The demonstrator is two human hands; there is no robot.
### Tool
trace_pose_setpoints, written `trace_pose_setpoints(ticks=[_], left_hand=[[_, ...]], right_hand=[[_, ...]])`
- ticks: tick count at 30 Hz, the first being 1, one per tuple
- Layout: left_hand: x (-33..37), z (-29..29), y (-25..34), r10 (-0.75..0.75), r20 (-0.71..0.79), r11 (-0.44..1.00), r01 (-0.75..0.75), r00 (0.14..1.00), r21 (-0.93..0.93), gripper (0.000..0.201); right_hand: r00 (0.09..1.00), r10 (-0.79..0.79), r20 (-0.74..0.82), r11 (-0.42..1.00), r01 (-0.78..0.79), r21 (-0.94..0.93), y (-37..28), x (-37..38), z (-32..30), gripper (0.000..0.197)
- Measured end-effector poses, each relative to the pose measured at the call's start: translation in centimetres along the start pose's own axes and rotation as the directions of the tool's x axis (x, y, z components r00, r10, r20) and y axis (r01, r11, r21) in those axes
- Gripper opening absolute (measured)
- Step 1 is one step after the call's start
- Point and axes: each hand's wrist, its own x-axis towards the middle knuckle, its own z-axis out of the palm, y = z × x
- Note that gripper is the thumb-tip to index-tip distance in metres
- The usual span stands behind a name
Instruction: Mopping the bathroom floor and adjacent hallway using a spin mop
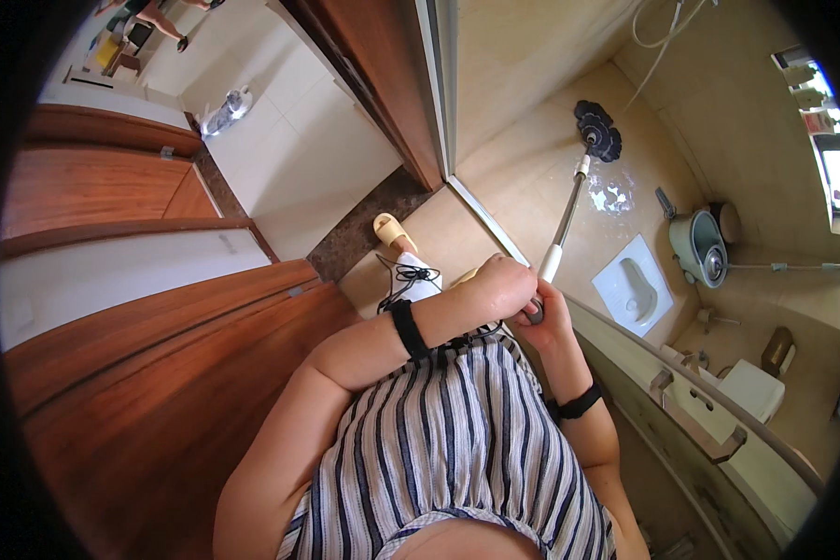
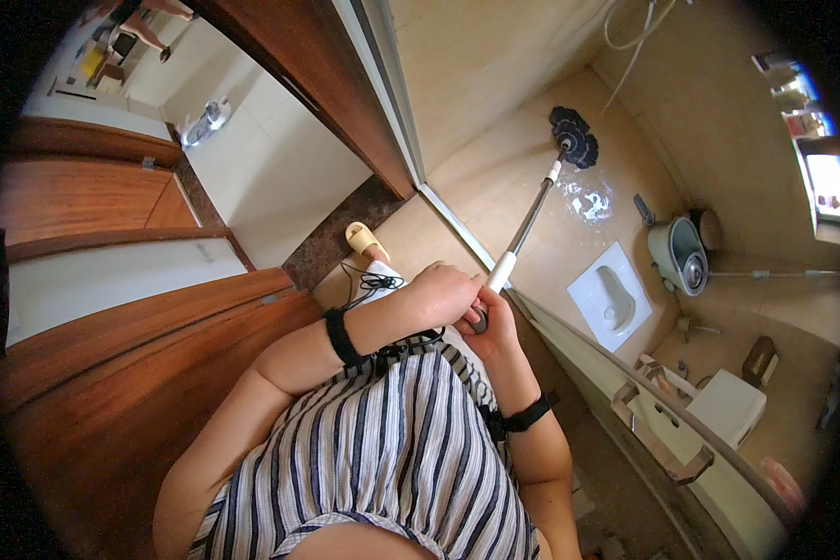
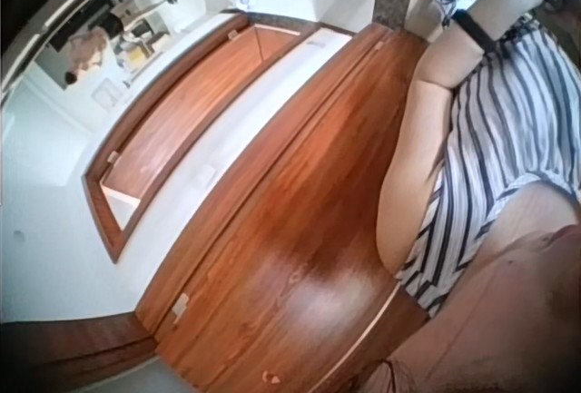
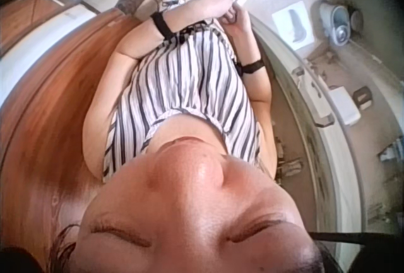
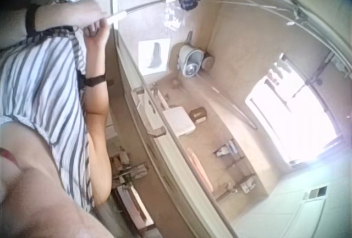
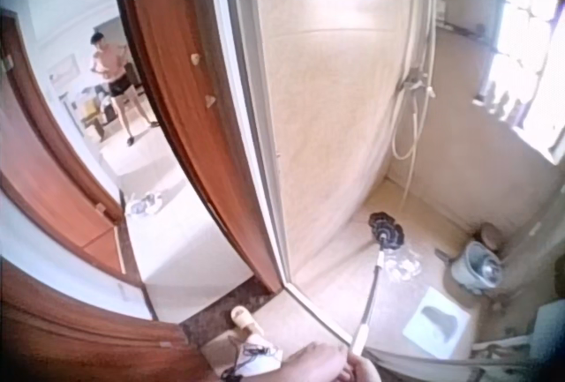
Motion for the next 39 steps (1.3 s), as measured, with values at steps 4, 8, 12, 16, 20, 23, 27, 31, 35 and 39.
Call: trace_pose_setpoints(ticks=[4, 8, 12, 16, 20, 23, 27, 31, 35, 39], left_hand=[[1.2, -0.8, 2.1, -0.073, 0.074, 0.984, 0.084, 0.995, -0.158, 0.020], [1.4, -2.0, 4.8, -0.057, 0.110, 0.973, 0.079, 0.992, -0.216, 0.021], [2.0, -3.2, 7.2, -0.004, 0.051, 0.997, 0.007, 0.999, -0.077, 0.018], [2.5, -3.9, 9.2, 0.012, 0.064, 0.999, -0.009, 0.998, -0.037, 0.021], [0.7, -2.1, 11.8, 0.031, 0.066, 0.999, -0.029, 0.997, -0.032, 0.027], [-0.1, -2.7, 13.4, 0.114, 0.085, 0.993, -0.112, 0.990, -0.027, 0.028], [-1.1, -7.2, 17.3, 0.251, 0.020, 0.967, -0.252, 0.968, 0.048, 0.025], [-1.5, -7.9, 17.8, 0.395, -0.022, 0.918, -0.395, 0.919, -0.024, 0.019], [0.7, -6.9, 13.2, 0.101, 0.174, 0.804, 0.022, 0.980, -0.594, 0.020], [-0.4, -9.4, 12.4, 0.328, -0.070, 0.942, -0.332, 0.942, -0.056, 0.032]], right_hand=[[0.999, 0.008, 0.037, 1.000, -0.008, 0.013, -1.5, -1.4, -0.4, 0.020], [1.000, 0.003, 0.030, 1.000, -0.004, 0.021, -2.9, -3.9, -1.1, 0.021], [0.998, -0.006, 0.056, 0.999, 0.004, 0.045, -4.3, -5.9, -1.5, 0.020], [0.997, -0.055, 0.052, 0.998, 0.053, 0.037, -5.2, -7.3, -2.0, 0.019], [0.991, -0.120, 0.062, 0.992, 0.118, 0.032, -3.5, -10.6, -4.1, 0.018], [0.985, -0.172, 0.005, 0.983, 0.172, 0.058, -2.7, -14.2, -2.7, 0.018], [0.967, -0.222, 0.128, 0.967, 0.202, 0.154, -3.7, -21.7, 1.1, 0.018], [0.963, -0.216, 0.159, 0.953, 0.172, 0.249, -3.1, -23.9, 2.2, 0.018], [0.938, -0.257, 0.233, 0.956, 0.212, 0.203, -2.5, -19.1, 3.6, 0.021], [0.936, -0.295, 0.190, 0.954, 0.275, 0.122, -4.3, -16.2, 4.1, 0.019]])
